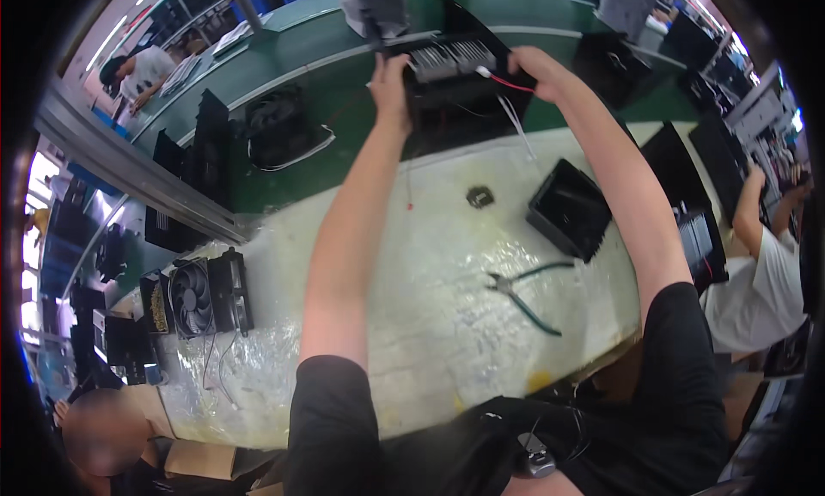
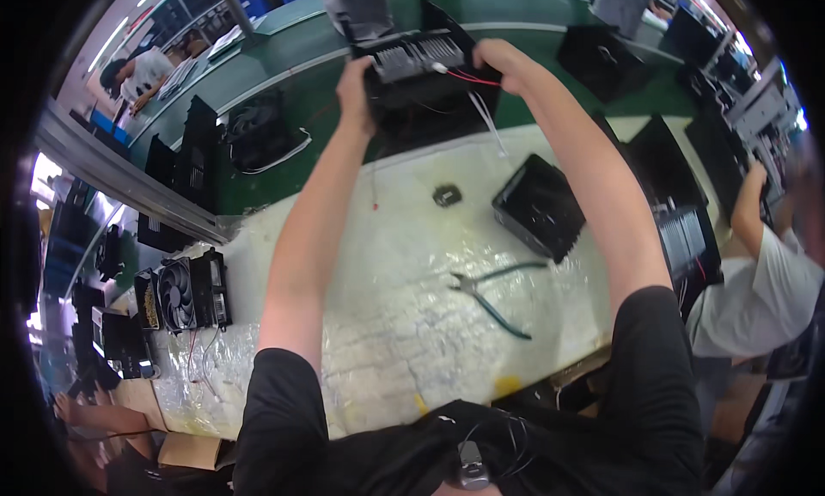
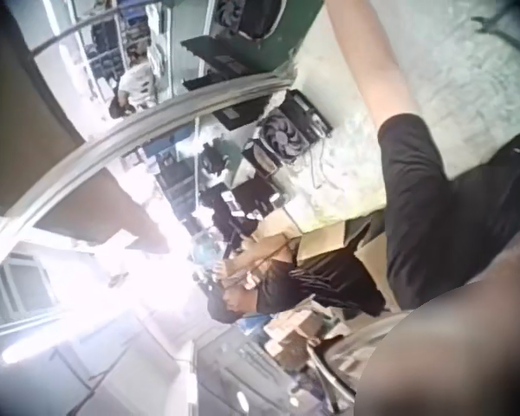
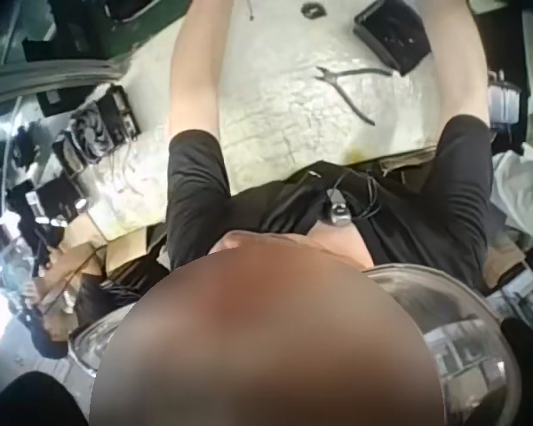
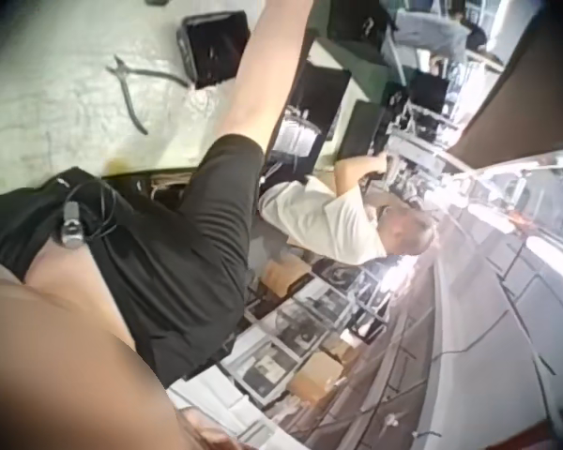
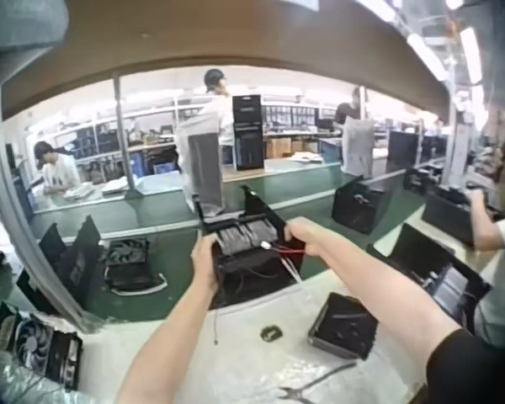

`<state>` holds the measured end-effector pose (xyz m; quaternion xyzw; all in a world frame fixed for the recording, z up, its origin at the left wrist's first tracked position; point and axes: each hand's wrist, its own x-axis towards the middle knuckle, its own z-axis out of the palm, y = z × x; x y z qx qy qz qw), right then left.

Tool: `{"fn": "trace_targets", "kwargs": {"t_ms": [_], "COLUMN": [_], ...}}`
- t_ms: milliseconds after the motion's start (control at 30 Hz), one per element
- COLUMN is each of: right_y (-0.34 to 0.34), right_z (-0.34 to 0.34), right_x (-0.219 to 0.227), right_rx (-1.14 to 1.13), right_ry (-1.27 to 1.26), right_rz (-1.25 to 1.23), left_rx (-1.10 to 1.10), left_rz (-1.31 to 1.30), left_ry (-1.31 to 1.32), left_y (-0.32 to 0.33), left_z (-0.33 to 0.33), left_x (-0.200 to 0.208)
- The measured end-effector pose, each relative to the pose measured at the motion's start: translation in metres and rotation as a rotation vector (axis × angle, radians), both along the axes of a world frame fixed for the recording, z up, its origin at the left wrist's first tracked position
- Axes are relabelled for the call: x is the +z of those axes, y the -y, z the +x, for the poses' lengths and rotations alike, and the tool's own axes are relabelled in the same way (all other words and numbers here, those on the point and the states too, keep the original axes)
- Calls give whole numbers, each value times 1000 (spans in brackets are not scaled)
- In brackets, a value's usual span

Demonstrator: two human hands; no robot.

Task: The recorder is assembling cooling fans and components into black electronic housings on a factory assembly line.

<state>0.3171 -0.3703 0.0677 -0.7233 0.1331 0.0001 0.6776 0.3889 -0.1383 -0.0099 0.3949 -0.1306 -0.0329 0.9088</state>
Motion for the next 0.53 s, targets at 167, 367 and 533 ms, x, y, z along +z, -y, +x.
{"fn": "trace_targets", "kwargs": {"t_ms": [167, 367, 533], "right_y": [33, 36, 18], "right_z": [40, 41, 22], "right_x": [-34, -3, 29], "right_rx": [-70, -113, -86], "right_ry": [-60, 126, 415], "right_rz": [58, -356, -301], "left_rx": [95, 1115, 1373], "left_rz": [38, 1015, 1084], "left_ry": [-24, 138, -270], "left_y": [26, -81, -226], "left_z": [20, 21, 21], "left_x": [-17, 0, -11]}}
